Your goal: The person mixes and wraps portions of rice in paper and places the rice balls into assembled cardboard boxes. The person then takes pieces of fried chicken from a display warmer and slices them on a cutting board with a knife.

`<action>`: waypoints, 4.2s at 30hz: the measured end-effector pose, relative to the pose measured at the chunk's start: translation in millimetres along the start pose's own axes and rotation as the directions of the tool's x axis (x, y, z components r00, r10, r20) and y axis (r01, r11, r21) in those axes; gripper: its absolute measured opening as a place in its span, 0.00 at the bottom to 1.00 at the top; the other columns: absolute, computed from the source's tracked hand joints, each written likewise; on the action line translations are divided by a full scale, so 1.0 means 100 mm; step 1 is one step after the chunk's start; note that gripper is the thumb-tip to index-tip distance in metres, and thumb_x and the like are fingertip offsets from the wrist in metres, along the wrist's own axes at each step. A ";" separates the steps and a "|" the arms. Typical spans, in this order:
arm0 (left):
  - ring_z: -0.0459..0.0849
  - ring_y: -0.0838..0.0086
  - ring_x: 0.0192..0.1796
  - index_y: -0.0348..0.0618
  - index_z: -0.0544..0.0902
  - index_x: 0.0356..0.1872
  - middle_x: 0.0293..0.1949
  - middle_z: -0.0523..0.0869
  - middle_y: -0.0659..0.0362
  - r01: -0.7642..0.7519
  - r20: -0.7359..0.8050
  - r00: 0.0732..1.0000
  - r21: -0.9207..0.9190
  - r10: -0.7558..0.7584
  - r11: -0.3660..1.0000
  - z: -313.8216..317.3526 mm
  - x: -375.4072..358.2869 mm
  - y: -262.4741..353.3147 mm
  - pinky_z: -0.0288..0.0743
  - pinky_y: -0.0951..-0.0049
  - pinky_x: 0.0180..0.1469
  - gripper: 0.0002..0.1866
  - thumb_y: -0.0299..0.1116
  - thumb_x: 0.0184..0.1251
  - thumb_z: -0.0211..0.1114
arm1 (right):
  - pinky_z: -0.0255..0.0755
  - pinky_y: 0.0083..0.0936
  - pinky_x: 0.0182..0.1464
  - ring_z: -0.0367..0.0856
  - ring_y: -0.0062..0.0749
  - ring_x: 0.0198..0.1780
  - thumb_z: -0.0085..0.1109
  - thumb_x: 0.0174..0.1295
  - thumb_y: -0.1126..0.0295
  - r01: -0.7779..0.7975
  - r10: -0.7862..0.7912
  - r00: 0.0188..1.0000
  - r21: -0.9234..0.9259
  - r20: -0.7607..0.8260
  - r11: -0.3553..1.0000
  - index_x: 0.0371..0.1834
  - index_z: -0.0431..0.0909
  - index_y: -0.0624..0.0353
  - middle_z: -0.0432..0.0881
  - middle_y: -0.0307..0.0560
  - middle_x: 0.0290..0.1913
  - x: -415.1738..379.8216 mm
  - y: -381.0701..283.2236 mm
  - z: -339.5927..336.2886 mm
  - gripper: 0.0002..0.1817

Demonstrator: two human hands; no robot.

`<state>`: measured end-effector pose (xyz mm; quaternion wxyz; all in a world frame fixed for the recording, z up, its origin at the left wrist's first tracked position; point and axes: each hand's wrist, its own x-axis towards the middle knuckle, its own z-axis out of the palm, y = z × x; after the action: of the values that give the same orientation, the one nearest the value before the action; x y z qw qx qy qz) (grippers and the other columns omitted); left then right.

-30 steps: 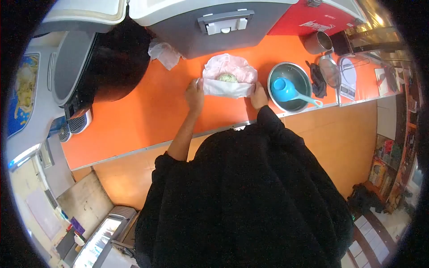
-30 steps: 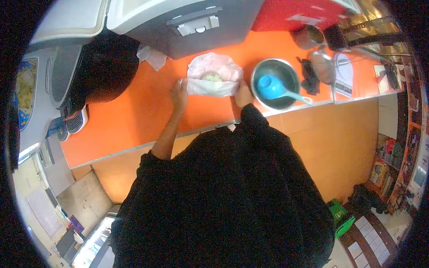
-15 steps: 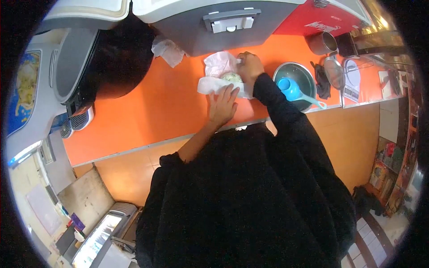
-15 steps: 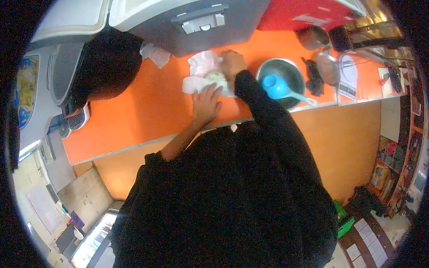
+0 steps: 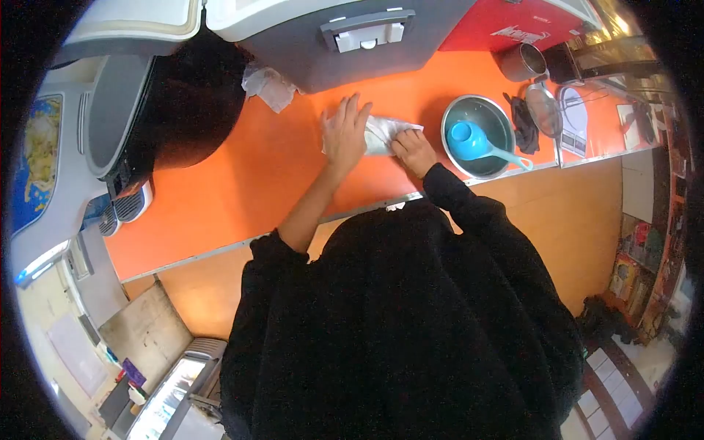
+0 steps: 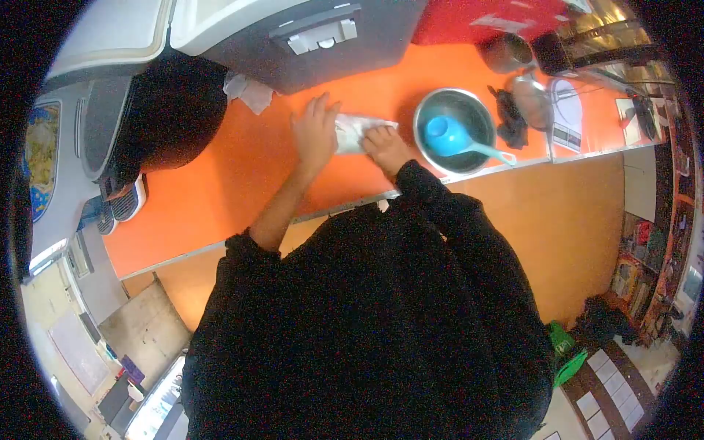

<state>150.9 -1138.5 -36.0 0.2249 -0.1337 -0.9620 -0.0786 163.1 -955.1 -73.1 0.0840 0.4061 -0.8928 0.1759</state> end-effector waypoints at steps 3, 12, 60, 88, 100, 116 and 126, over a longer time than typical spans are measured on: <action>0.72 0.72 0.48 0.52 0.77 0.39 0.43 0.75 0.61 -0.061 0.333 0.940 -0.032 0.069 0.998 0.30 -0.21 -0.36 0.57 0.60 0.53 0.15 0.30 0.46 0.56 | 0.63 0.33 0.47 0.68 0.39 0.46 0.49 0.45 0.73 -0.014 0.014 1.000 0.025 0.013 1.000 0.36 0.70 0.60 0.70 0.49 0.41 -0.05 0.05 0.03 0.13; 0.73 0.70 0.45 0.48 0.77 0.26 0.39 0.77 0.63 -0.415 -0.002 0.900 -0.311 0.436 0.855 0.23 -0.66 -0.74 0.62 0.62 0.50 0.03 0.33 0.49 0.57 | 0.64 0.34 0.48 0.70 0.42 0.46 0.57 0.41 0.73 0.081 -0.067 0.992 0.128 -0.112 0.988 0.38 0.70 0.61 0.73 0.50 0.44 -0.35 0.33 0.37 0.17; 0.74 0.68 0.48 0.41 0.69 0.49 0.45 0.75 0.57 0.510 0.742 0.667 -0.519 -0.066 -0.686 0.10 -0.43 0.08 0.70 0.67 0.50 0.26 0.26 0.44 0.63 | 0.69 0.22 0.41 0.75 0.31 0.43 0.44 0.46 0.82 -0.482 0.683 0.729 0.746 0.050 0.460 0.37 0.73 0.66 0.76 0.49 0.40 0.23 -0.29 -0.11 0.13; 0.75 0.64 0.45 0.38 0.67 0.50 0.42 0.74 0.52 0.464 0.841 0.306 -0.541 -0.446 -0.702 -1.02 -1.59 -0.59 0.72 0.62 0.44 0.30 0.52 0.55 0.58 | 0.69 0.33 0.43 0.75 0.37 0.41 0.50 0.56 0.51 -0.172 -0.227 0.715 0.481 0.661 0.860 0.57 0.59 0.61 0.72 0.54 0.45 1.32 0.09 -1.27 0.31; 0.76 0.59 0.44 0.38 0.69 0.49 0.44 0.74 0.51 0.470 0.958 0.159 -0.286 -0.238 -0.835 -0.24 -0.50 0.54 0.74 0.57 0.44 0.34 0.52 0.46 0.64 | 0.72 0.23 0.34 0.78 0.33 0.32 0.56 0.48 0.60 -0.421 0.195 0.675 0.154 0.711 0.894 0.38 0.75 0.64 0.79 0.47 0.29 2.41 3.95 -2.83 0.20; 0.75 0.59 0.45 0.39 0.67 0.51 0.45 0.74 0.51 0.510 0.989 0.123 0.009 0.084 -0.860 0.88 0.66 1.33 0.74 0.56 0.44 0.32 0.51 0.49 0.62 | 0.59 0.33 0.57 0.62 0.45 0.59 0.63 0.34 0.38 -0.544 -0.281 -0.348 0.051 0.895 0.838 0.59 0.60 0.65 0.62 0.59 0.59 2.45 4.42 -1.04 0.52; 0.75 0.58 0.46 0.40 0.66 0.52 0.46 0.73 0.50 0.505 0.993 0.091 0.019 0.075 -0.863 0.85 0.63 1.24 0.73 0.56 0.45 0.31 0.50 0.51 0.61 | 0.51 0.33 0.61 0.53 0.43 0.63 0.75 0.28 0.58 -0.760 -0.332 -0.109 0.137 0.937 0.635 0.63 0.46 0.64 0.56 0.58 0.60 2.20 4.55 -1.07 0.58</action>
<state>97.9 -988.9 -72.0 -0.3028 0.4190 -0.2354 -0.8230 -324.2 -790.6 -21.5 -0.7840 0.2070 -0.5629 0.1603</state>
